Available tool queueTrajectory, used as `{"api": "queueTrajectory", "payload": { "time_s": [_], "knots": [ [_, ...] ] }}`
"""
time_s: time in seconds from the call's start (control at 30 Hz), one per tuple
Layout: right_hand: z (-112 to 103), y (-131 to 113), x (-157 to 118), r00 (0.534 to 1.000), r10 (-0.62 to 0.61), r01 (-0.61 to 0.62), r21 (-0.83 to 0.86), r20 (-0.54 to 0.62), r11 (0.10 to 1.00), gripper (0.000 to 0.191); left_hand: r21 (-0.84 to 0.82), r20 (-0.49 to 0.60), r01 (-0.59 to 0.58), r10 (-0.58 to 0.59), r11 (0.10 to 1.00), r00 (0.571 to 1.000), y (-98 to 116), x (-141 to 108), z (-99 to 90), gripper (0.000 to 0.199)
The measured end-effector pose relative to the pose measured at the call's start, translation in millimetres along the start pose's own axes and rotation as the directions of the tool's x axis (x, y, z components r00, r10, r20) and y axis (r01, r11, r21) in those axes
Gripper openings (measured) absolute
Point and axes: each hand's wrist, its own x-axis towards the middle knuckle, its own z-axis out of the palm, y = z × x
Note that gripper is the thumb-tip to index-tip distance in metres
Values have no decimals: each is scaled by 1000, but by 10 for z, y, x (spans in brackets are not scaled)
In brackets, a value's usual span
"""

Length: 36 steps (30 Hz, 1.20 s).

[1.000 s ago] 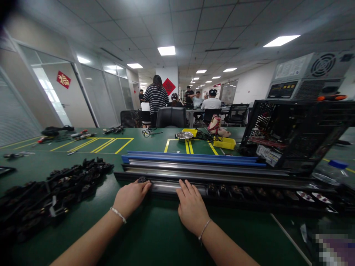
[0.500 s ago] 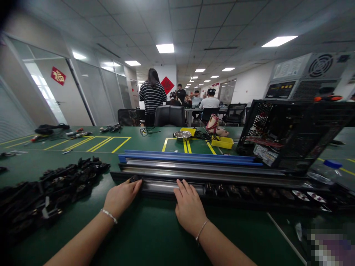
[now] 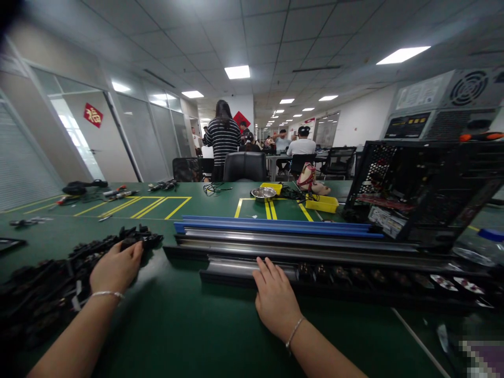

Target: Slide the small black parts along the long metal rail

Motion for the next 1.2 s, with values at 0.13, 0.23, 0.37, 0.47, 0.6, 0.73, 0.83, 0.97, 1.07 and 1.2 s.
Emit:
{"api": "queueTrajectory", "payload": {
  "time_s": [0.13,0.23,0.37,0.47,0.6,0.73,0.83,0.97,1.07,1.2],
  "knots": [
    [3,-1,4,1000,2,-2,-3,-3,1000,44,132,-124,206,-191,970,974,-365,89,155,55],
    [0,-5,6,1000,5,-5,0,-1,1000,43,109,-64,350,-345,930,936,-550,131,320,58],
    [-7,-7,6,1000,4,-5,5,13,1000,43,49,-15,411,-410,910,912,-664,193,472,60],
    [-7,-6,5,1000,10,-10,2,13,1000,44,2,-10,478,-478,879,879,-671,227,485,56],
    [-6,-11,6,1000,8,-8,1,9,1000,44,-53,-66,469,-472,881,879,-511,220,361,56],
    [-5,-18,9,1000,11,-11,2,8,1000,43,-71,-143,206,-214,976,966,29,52,154,58],
    [-1,-15,8,1000,12,-12,4,11,1000,44,-60,-225,-174,156,983,962,646,-274,56,54],
    [14,-2,2,1000,4,-4,3,0,1000,44,-125,-196,-657,630,744,751,1356,-870,83,53],
    [41,4,-6,1000,-4,4,-2,-19,1000,45,-207,-158,-795,782,570,603,1591,-1184,176,57],
    [56,7,-1,1000,-14,13,-17,-23,1000,46,-256,-108,-794,799,552,591,1612,-1275,271,64]
  ]
}}
